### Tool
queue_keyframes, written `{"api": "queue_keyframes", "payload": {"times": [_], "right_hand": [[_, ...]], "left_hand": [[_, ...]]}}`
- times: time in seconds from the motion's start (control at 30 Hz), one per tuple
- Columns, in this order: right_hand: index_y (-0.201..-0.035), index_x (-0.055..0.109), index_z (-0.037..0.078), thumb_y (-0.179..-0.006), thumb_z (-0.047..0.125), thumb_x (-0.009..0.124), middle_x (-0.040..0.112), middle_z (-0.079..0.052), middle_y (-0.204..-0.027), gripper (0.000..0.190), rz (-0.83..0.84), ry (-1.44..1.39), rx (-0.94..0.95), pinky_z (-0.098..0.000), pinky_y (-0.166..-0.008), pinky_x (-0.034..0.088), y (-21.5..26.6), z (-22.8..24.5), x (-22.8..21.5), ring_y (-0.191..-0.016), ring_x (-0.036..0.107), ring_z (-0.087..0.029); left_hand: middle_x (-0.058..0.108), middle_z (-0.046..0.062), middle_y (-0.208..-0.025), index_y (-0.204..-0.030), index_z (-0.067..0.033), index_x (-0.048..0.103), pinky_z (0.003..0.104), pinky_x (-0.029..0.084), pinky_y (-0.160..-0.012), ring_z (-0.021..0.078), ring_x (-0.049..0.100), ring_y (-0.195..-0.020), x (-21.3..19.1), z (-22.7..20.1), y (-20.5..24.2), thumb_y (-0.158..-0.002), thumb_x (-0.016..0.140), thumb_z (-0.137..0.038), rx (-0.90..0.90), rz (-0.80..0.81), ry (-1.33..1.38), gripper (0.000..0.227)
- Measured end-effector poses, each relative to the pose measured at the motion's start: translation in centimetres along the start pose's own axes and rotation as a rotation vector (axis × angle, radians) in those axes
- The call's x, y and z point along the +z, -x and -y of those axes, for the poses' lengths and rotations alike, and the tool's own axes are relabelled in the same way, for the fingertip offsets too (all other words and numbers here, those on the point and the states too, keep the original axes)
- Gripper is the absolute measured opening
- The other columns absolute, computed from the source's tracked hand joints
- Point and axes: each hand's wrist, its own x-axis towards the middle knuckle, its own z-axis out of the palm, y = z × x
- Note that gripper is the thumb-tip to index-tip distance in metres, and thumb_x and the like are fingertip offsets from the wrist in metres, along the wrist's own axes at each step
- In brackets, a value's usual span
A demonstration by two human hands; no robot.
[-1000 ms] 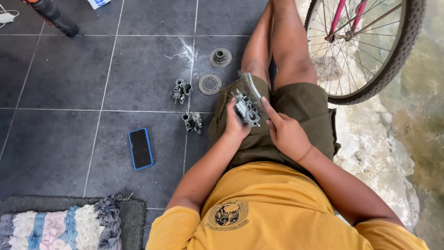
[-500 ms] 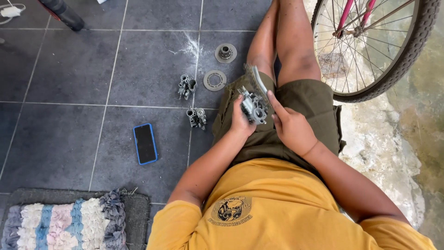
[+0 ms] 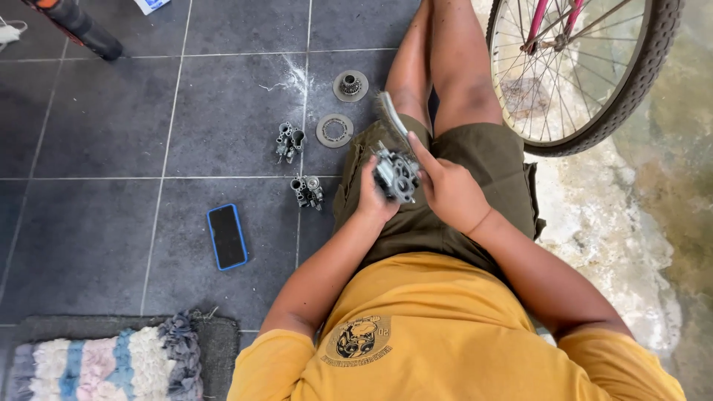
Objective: Cleaning a motorcycle carburetor body using a wire brush to remove dirt and oxidation while sitting on the floor.
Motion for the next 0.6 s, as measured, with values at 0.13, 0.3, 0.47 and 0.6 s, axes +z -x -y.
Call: {"api": "queue_keyframes", "payload": {"times": [0.13,0.3,0.47,0.6], "right_hand": [[-0.157,0.045,0.015,-0.103,0.012,0.052,0.070,-0.021,-0.089,0.054,0.082,0.099,0.050,-0.0426,-0.053,0.059,3.7,0.7,-2.1,-0.066,0.072,-0.033],[-0.157,0.050,0.021,-0.096,0.010,0.058,0.074,-0.023,-0.083,0.062,0.169,-0.066,0.218,-0.0436,-0.056,0.059,9.7,-0.4,-6.2,-0.072,0.075,-0.040],[-0.155,0.052,0.017,-0.097,0.013,0.060,0.073,-0.023,-0.089,0.058,0.043,-0.080,0.072,-0.0454,-0.060,0.060,5.7,0.9,-2.5,-0.077,0.074,-0.038],[-0.158,0.047,0.017,-0.101,0.010,0.054,0.073,-0.021,-0.088,0.058,0.047,-0.024,-0.055,-0.0453,-0.062,0.061,0.2,1.7,-1.4,-0.075,0.074,-0.036]], "left_hand": [[0.069,0.013,-0.131,-0.125,-0.0126,0.070,0.054,0.047,-0.111,0.0359,0.063,-0.123,0.5,-1.8,-0.4,-0.081,0.078,-0.055,0.011,0.030,0.096,0.061],[0.073,0.012,-0.120,-0.119,-0.0126,0.073,0.052,0.053,-0.103,0.0335,0.068,-0.113,-0.9,-0.3,-1.0,-0.081,0.078,-0.052,0.018,0.008,0.174,0.055],[0.073,0.015,-0.118,-0.117,-0.0108,0.072,0.055,0.058,-0.096,0.0370,0.070,-0.107,-0.5,-0.2,-1.6,-0.083,0.080,-0.048,0.017,0.032,0.179,0.051],[0.074,0.013,-0.112,-0.109,-0.0105,0.071,0.053,0.062,-0.092,0.0368,0.071,-0.100,-1.8,-2.6,-3.4,-0.080,0.081,-0.048,-0.002,0.030,0.296,0.049]]}}
